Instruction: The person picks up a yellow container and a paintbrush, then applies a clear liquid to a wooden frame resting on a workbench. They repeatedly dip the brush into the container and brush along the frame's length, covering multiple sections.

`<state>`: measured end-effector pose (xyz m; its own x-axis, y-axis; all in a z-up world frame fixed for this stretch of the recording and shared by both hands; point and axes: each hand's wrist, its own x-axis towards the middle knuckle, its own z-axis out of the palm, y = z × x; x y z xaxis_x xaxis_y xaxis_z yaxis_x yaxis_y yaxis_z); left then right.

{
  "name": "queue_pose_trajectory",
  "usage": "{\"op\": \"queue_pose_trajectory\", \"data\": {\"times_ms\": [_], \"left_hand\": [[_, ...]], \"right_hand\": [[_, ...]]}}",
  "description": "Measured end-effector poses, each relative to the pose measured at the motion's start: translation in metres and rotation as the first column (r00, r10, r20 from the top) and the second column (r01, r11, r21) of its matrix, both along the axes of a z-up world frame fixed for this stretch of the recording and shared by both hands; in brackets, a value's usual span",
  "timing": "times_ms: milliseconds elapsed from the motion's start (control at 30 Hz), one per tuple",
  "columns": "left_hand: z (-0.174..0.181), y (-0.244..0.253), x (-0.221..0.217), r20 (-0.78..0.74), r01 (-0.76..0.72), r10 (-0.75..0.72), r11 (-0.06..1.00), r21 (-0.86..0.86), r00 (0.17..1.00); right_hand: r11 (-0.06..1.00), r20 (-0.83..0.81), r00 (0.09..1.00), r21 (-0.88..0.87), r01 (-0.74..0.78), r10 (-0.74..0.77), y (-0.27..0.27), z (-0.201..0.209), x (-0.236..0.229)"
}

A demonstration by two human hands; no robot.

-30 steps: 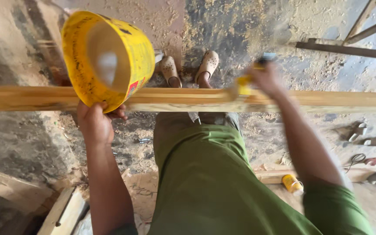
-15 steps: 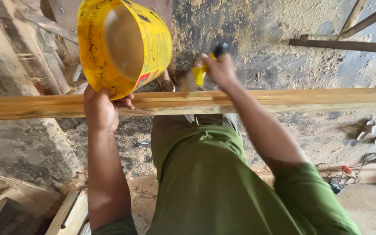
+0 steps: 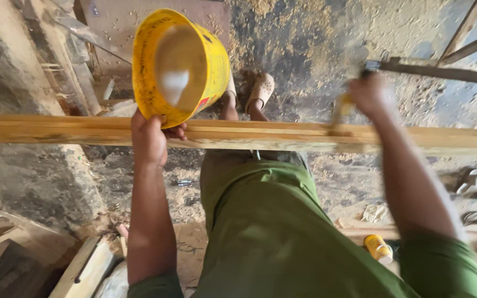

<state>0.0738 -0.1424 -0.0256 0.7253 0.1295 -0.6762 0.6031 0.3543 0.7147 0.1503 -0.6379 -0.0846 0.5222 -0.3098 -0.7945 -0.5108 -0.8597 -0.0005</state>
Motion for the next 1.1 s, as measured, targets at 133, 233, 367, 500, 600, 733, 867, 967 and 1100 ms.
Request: {"op": "queue_pose_trajectory", "data": {"times_ms": [133, 233, 367, 500, 600, 733, 867, 967, 1100], "left_hand": [[-0.004, 0.010, 0.002, -0.034, 0.019, -0.019, 1.000, -0.006, 0.999], [-0.003, 0.018, 0.005, -0.017, 0.037, -0.038, 0.999, -0.023, 0.999], [-0.007, 0.027, 0.015, 0.053, 0.074, -0.072, 0.996, -0.046, 0.996], [-0.006, 0.034, 0.020, 0.086, 0.099, -0.095, 0.994, -0.051, 0.992], [-0.007, 0.038, 0.024, 0.140, 0.171, -0.162, 0.984, -0.056, 0.977], [-0.012, 0.040, 0.021, 0.075, 0.199, -0.194, 0.978, -0.068, 0.978], [-0.018, 0.041, 0.019, 0.083, 0.270, -0.265, 0.962, -0.046, 0.961], [-0.014, 0.043, 0.018, 0.103, 0.298, -0.290, 0.952, -0.068, 0.951], [-0.016, 0.043, 0.023, 0.090, 0.306, -0.301, 0.951, -0.051, 0.949]], "right_hand": [[0.945, 0.006, 0.982, 0.272, 0.180, -0.188, 0.148, -0.064, -0.005], [0.602, -0.118, 0.789, 0.581, 0.547, -0.603, 0.221, -0.104, -0.018], [0.828, 0.095, 0.913, 0.466, 0.312, -0.398, 0.221, -0.124, -0.030], [0.983, -0.096, 0.978, 0.049, -0.179, 0.183, 0.096, -0.080, -0.023], [0.980, 0.116, 0.983, -0.155, -0.122, 0.141, 0.019, -0.041, -0.019], [0.990, 0.003, 0.996, -0.107, -0.089, 0.090, 0.072, -0.053, -0.024], [0.968, 0.131, 0.970, 0.176, 0.181, -0.205, 0.228, -0.100, -0.039], [0.811, 0.102, 0.897, 0.481, 0.333, -0.429, 0.246, -0.117, -0.046], [0.999, 0.106, 0.994, 0.047, 0.013, -0.018, 0.104, -0.094, -0.050]]}}
